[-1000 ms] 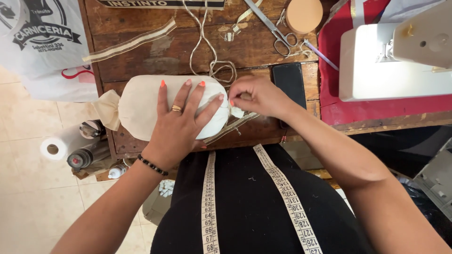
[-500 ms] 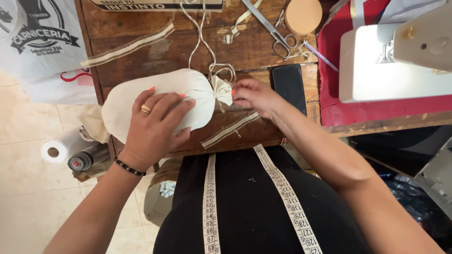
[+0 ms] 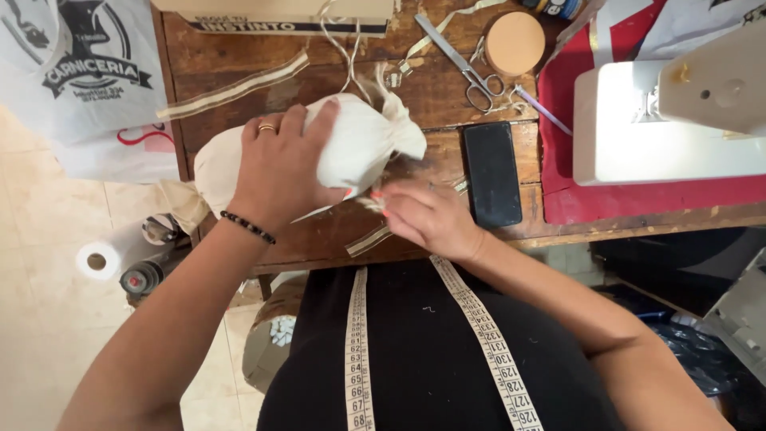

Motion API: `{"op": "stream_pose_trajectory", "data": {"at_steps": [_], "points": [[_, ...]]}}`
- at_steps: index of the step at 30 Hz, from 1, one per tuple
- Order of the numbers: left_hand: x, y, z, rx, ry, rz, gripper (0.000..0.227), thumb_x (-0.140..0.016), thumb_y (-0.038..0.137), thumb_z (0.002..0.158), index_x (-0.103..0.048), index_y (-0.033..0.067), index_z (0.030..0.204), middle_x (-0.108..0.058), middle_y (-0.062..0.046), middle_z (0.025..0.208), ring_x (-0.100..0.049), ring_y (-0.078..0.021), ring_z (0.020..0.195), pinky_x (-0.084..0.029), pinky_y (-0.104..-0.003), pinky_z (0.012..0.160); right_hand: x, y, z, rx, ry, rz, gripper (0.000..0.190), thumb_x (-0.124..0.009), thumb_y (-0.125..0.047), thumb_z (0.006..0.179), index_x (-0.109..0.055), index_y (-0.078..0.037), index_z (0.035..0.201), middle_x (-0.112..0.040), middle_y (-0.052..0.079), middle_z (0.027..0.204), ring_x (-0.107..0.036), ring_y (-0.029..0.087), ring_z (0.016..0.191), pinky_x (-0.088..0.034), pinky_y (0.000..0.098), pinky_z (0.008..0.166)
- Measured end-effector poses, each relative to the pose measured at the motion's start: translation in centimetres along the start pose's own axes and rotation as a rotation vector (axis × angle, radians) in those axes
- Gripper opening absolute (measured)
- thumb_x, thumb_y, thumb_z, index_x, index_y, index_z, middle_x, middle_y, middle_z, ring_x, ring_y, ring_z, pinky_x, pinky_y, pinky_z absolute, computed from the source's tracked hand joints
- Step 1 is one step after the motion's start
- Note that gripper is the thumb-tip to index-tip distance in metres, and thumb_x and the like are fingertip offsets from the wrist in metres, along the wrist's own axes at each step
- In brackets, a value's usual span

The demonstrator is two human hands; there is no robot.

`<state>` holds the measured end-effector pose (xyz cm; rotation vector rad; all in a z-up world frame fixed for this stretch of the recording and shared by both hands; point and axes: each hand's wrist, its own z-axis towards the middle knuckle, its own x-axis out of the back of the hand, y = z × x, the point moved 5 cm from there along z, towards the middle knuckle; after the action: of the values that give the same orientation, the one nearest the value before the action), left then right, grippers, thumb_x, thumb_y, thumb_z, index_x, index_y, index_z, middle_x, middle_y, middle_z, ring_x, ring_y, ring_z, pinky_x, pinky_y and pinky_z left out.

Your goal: Tying off the ends of white fabric cushions or pouches with string at a workbench in a sewing factory.

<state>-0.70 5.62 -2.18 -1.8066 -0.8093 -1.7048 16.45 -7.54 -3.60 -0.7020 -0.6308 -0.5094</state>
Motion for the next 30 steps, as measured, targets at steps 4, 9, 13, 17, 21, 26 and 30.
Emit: {"op": "stream_pose_trajectory", "data": {"at_steps": [4, 9, 13, 17, 21, 26, 30], "points": [[0.5, 0.9, -1.8, -0.106, 0.115, 0.016, 0.121, -0.088, 0.066, 0.047, -0.046, 0.0227, 0.152, -0.056, -0.011, 0.132, -0.06, -0.0349, 0.117, -0.038, -0.058, 0.104, 7.6, 3.4, 7.2, -0.248, 0.232, 0.087, 0.005, -0.061, 0.001, 0.103, -0.061, -0.004, 0.107, -0.065, 0.011, 0.103, -0.067, 0.021, 0.088, -0.055, 0.0262, 0.071], [1.1, 1.0, -3.5, -0.116, 0.145, 0.018, 0.12, -0.089, 0.066, 0.052, -0.045, 0.0191, 0.153, -0.056, -0.013, 0.138, -0.057, -0.0343, 0.125, -0.035, -0.055, 0.11, 13.4, 7.8, 4.9, -0.461, 0.257, 0.073, 0.015, -0.071, -0.003, 0.112, -0.064, 0.005, 0.1, -0.067, 0.015, 0.096, -0.062, 0.02, 0.086, -0.051, 0.0291, 0.072], [2.9, 0.5, -5.2, -0.063, 0.18, -0.047, 0.119, -0.086, 0.068, 0.052, -0.047, 0.0202, 0.153, -0.058, -0.012, 0.14, -0.056, -0.0331, 0.127, -0.031, -0.051, 0.116, 12.6, 13.0, 0.4, -0.488, 0.033, -0.164, 0.011, -0.068, 0.0, 0.111, -0.076, 0.007, 0.113, -0.075, 0.018, 0.1, -0.068, 0.03, 0.092, -0.053, 0.0389, 0.078], [6.2, -0.6, -8.7, -0.089, 0.312, -0.564, 0.118, -0.087, 0.061, 0.061, -0.037, 0.0058, 0.153, -0.051, -0.017, 0.149, -0.051, -0.0363, 0.137, -0.027, -0.06, 0.125, 12.7, 11.6, 1.3, -0.668, -0.22, -0.341, 0.032, -0.06, -0.006, 0.103, -0.057, -0.001, 0.135, -0.069, 0.023, 0.115, -0.067, 0.039, 0.096, -0.052, 0.0473, 0.075], [2.9, 0.4, -12.2, -0.224, 0.579, -1.251, 0.124, -0.093, 0.044, 0.06, -0.024, 0.0076, 0.157, -0.032, -0.014, 0.159, -0.03, -0.0352, 0.156, -0.014, -0.062, 0.139, 16.8, 1.1, 7.2, -0.339, 0.131, -0.014, 0.015, -0.065, -0.014, 0.103, -0.071, -0.002, 0.095, -0.07, 0.011, 0.091, -0.063, 0.023, 0.08, -0.049, 0.0346, 0.077], [-0.6, 1.2, -12.3, -0.107, 0.584, -1.319, 0.12, -0.095, 0.042, 0.062, -0.026, 0.0056, 0.154, -0.034, -0.015, 0.156, -0.036, -0.0329, 0.152, -0.021, -0.054, 0.134, 14.6, -7.7, 12.2, 0.275, -0.267, 0.029, 0.051, -0.077, -0.051, 0.09, -0.064, -0.022, 0.13, -0.07, -0.005, 0.127, -0.066, 0.012, 0.116, -0.05, 0.0309, 0.094], [2.9, 0.7, -12.2, -0.103, 0.459, -1.111, 0.119, -0.093, 0.049, 0.064, -0.028, 0.0091, 0.156, -0.044, -0.012, 0.158, -0.045, -0.0338, 0.15, -0.006, -0.065, 0.132, 12.1, -9.7, 14.3, 0.377, -0.439, -0.306, 0.007, -0.062, -0.008, 0.104, -0.066, -0.008, 0.099, -0.07, 0.003, 0.103, -0.059, 0.022, 0.099, -0.043, 0.0386, 0.084]]}}
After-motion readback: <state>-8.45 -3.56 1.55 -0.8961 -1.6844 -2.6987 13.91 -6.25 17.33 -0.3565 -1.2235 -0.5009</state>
